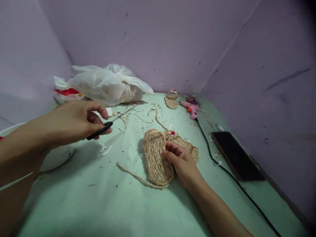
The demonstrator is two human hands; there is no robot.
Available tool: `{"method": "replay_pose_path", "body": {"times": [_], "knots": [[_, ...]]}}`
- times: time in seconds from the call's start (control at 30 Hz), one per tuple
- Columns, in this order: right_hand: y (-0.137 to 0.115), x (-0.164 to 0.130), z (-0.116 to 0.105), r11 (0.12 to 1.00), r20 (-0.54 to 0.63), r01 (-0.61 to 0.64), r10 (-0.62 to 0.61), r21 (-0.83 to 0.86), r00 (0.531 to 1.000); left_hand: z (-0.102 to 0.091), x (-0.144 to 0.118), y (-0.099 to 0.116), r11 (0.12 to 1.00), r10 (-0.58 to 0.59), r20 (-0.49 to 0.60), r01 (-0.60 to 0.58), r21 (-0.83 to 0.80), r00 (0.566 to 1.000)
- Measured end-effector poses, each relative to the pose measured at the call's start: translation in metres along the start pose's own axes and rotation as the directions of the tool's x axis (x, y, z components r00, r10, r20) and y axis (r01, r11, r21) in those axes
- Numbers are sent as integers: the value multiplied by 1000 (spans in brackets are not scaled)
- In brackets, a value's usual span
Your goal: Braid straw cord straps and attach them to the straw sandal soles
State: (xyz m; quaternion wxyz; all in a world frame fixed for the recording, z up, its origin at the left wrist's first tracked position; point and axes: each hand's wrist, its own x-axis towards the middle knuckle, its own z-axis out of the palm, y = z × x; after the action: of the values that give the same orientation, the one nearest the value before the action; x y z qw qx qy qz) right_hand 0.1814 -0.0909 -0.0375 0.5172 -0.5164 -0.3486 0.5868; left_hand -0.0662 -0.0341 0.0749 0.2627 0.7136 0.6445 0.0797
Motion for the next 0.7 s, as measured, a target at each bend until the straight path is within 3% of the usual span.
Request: {"method": "replay_pose_path", "body": {"times": [0.03, 0.1, 0.17, 0.3, 0.4, 0.5, 0.7], "knots": [[1, 1, -1, 1000, 9, -4, 4, -7, 1000, 0, -5, 4, 996, -18, -4, 17, -91, 1000], [3, 2, -2, 1000, 22, -9, 10, -18, 1000, 4, -13, 12, 968, -7, 94, 30, -248, 996], [4, 3, -3, 1000, 18, -8, 8, -27, 1000, 13, -19, 21, 948, 81, 259, 6, -317, 963], [4, 3, -4, 998, -45, -26, 23, -66, 999, 35, -29, 34, 970, 212, 434, -133, -205, 876], [2, 2, -4, 994, -107, -78, 69, -79, 992, 48, -32, 38, 956, 252, 386, -291, 44, 887], [0, 1, -4, 993, -136, -87, 75, -81, 988, 56, -33, 42, 905, 238, 284, -318, 283, 929], [-3, -3, -2, 978, -131, -15, -13, -207, 991, 64, -37, 47, 844, 241, 219, -315, 433, 946]]}}
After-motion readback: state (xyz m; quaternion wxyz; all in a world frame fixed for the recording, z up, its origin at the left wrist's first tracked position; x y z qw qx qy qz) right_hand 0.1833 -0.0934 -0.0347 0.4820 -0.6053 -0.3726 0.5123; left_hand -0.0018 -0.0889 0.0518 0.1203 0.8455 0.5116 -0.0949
